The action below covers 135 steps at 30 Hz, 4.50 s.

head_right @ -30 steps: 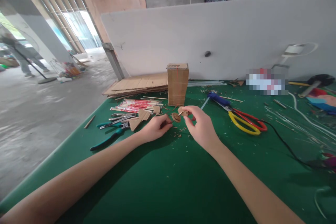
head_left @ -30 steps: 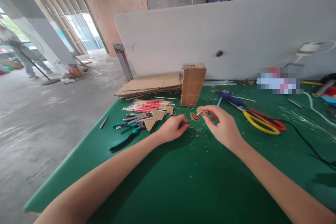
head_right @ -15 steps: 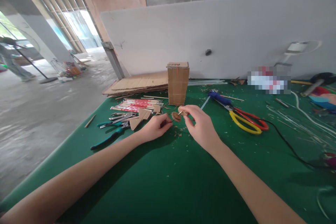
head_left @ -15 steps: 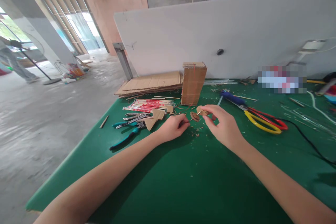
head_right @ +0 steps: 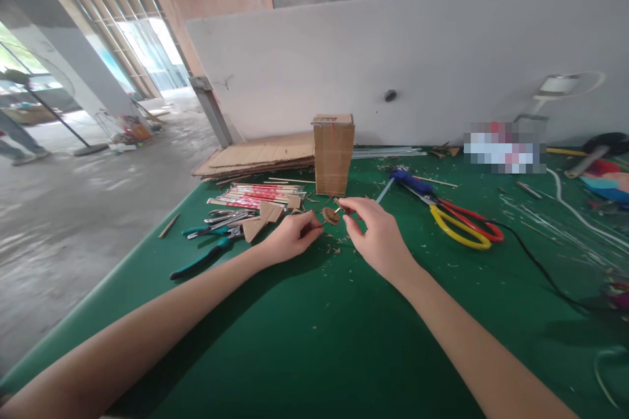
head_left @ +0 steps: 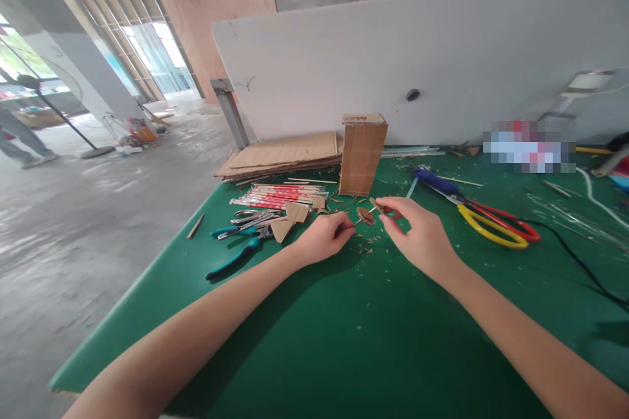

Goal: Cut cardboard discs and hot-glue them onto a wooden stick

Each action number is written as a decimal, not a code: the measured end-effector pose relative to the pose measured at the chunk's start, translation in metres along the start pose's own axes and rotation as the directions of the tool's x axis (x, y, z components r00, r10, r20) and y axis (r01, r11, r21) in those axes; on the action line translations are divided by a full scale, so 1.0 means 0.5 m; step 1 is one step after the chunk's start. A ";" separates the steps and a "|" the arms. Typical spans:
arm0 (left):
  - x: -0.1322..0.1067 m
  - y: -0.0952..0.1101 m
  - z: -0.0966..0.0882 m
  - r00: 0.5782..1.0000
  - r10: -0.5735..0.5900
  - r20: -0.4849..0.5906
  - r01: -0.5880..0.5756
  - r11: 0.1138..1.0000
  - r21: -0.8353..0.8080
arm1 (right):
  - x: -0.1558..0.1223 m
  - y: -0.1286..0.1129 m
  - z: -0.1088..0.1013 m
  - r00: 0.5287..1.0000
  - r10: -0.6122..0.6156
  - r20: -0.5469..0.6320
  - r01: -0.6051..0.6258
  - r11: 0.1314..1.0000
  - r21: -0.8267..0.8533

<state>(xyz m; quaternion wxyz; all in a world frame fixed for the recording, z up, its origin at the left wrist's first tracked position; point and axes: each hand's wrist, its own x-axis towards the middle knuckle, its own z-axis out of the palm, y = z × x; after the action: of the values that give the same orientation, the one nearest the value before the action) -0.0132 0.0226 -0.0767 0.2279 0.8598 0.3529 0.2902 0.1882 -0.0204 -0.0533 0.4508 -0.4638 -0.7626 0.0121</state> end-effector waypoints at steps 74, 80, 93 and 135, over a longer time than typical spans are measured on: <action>-0.006 0.025 0.016 0.999 0.039 -0.022 -0.034 0.975 0.220 | -0.027 0.037 0.042 1.000 -0.027 0.017 0.026 1.000 0.015; -0.005 0.030 0.004 0.989 0.074 -0.125 -0.056 0.988 0.143 | -0.022 0.026 0.029 0.987 -0.156 -0.046 0.154 0.987 -0.036; 0.000 0.020 0.002 0.928 0.322 -0.189 -0.279 0.934 0.224 | -0.027 0.011 0.022 0.979 -0.146 0.140 0.148 0.989 -0.003; -0.001 0.008 0.009 0.945 0.320 -0.068 -0.282 0.903 0.324 | -0.021 0.016 0.015 0.953 -0.132 0.271 0.145 0.989 -0.028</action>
<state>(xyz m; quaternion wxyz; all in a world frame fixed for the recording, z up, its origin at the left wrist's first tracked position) -0.0085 0.0188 -0.0776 0.0208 0.9101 0.2698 0.3139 0.1903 -0.0204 -0.0684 0.3318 -0.4138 -0.8474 0.0251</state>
